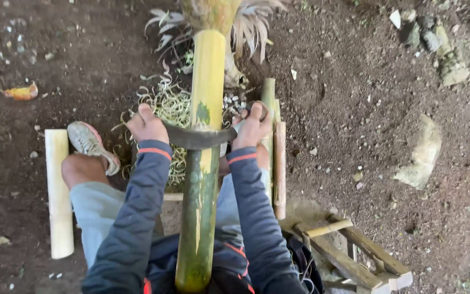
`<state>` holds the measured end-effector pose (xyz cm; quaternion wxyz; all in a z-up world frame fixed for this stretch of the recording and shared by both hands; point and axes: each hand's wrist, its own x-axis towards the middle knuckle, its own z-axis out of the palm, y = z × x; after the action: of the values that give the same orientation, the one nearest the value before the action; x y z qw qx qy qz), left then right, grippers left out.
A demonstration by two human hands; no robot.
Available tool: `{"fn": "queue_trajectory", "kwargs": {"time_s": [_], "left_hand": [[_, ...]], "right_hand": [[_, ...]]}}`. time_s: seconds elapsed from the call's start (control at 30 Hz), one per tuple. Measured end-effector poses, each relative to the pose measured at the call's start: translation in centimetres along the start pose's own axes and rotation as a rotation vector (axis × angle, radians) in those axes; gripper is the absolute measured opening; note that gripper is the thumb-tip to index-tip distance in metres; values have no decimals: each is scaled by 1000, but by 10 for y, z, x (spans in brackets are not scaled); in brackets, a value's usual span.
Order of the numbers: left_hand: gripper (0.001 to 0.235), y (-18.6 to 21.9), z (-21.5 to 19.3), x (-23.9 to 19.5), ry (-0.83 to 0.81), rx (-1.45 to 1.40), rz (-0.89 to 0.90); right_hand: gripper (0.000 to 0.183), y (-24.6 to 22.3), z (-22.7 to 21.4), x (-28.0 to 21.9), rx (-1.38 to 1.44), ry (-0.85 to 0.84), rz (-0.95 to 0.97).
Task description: Peeling and smoothing a bamboo stalk using a curved blade.
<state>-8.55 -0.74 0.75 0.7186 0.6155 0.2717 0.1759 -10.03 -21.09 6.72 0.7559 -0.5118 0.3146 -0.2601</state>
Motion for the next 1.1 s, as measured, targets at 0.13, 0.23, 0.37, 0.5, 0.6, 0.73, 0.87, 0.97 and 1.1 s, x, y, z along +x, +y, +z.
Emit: {"fn": "queue_trajectory", "kwargs": {"time_s": [0.13, 0.23, 0.37, 0.5, 0.6, 0.73, 0.87, 0.97, 1.1], "left_hand": [[50, -48, -29, -36, 81, 85, -27], [58, -40, -6, -6, 86, 43, -37], [53, -49, 51, 76, 89, 175, 91], [51, -55, 41, 67, 122, 275, 141], [55, -79, -4, 16, 113, 249, 206], [46, -15, -8, -5, 18, 197, 184], [53, -27, 11, 15, 86, 157, 115], [54, -6, -18, -20, 24, 118, -4], [56, -55, -39, -41, 11, 116, 154]], "right_hand": [[21, -33, -12, -43, -108, 31, 45], [25, -27, 13, -19, -113, -2, 142], [17, 28, 54, 77, 44, 48, 7], [15, 26, 43, 59, 46, 64, 8], [16, -2, 10, 2, 15, 23, 75], [16, -20, 11, -10, -80, 31, 158], [16, 20, 9, 29, -3, -44, -9], [16, -28, -5, -34, -206, -64, -59], [21, -3, -41, -35, 27, -63, -74]]}}
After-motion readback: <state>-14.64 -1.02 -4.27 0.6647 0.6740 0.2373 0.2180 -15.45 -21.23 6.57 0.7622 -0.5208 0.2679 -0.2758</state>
